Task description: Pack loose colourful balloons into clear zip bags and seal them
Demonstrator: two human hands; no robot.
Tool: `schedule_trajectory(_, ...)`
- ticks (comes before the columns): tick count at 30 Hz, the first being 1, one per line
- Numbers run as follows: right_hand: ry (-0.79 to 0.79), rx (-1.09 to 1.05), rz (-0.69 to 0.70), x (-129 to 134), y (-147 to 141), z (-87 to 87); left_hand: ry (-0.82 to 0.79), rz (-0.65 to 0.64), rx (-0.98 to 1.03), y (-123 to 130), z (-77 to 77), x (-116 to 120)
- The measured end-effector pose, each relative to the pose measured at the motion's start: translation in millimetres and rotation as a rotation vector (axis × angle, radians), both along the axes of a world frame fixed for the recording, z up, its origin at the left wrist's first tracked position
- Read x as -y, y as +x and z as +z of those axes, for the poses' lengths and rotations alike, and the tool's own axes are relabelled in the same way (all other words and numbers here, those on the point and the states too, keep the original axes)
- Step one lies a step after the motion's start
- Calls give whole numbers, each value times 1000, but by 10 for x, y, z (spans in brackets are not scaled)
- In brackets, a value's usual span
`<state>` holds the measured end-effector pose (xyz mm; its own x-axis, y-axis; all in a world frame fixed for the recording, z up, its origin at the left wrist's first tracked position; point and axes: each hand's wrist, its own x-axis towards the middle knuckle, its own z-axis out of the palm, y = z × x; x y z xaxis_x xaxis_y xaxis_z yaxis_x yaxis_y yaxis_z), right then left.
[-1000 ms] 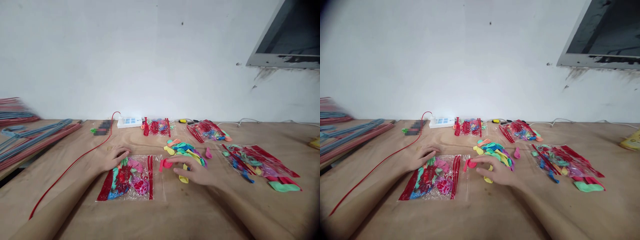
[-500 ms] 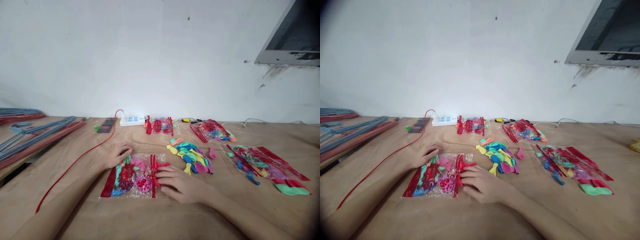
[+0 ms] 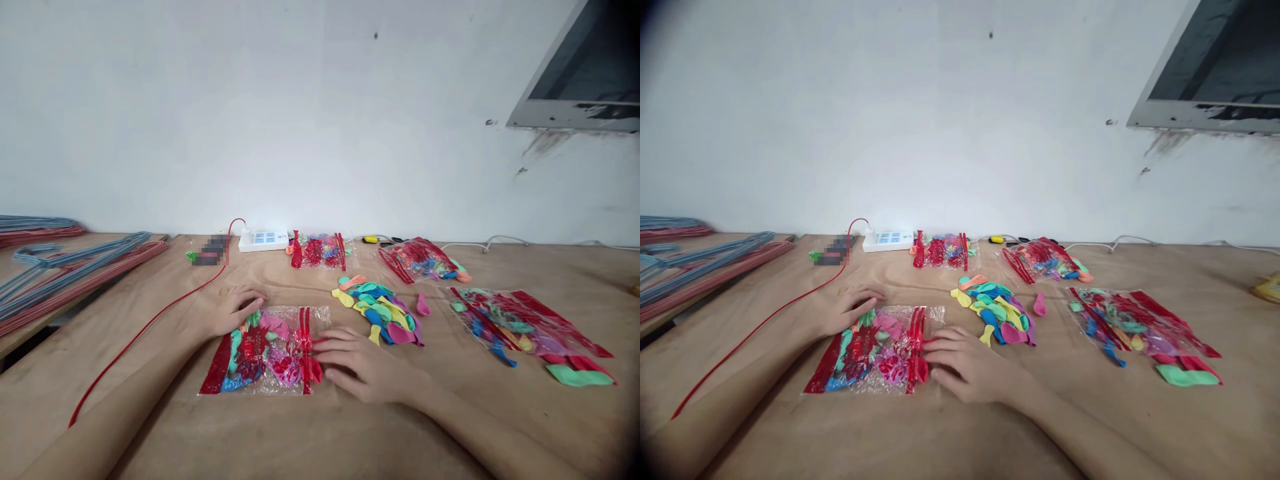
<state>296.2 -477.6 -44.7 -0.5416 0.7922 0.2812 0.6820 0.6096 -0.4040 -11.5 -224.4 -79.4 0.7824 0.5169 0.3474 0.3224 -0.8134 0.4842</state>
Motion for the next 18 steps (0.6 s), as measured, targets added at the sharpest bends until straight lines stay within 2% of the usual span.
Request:
schedule_trajectory(3,-32,-88,93,23,-51,-21,10,-1,-3,0,-5,-4)
schedule_trajectory(7,69,-163,128,9,-17,-36,-1,-8,4,4,-2,-6)
schedule_trajectory(14,22,54,116,-40,-57,16,-6,-17,-1,0,3,-9)
schedule_trajectory(18,38,152,64,-227,-118,-15,-13,-15,-7,0,-3,-18)
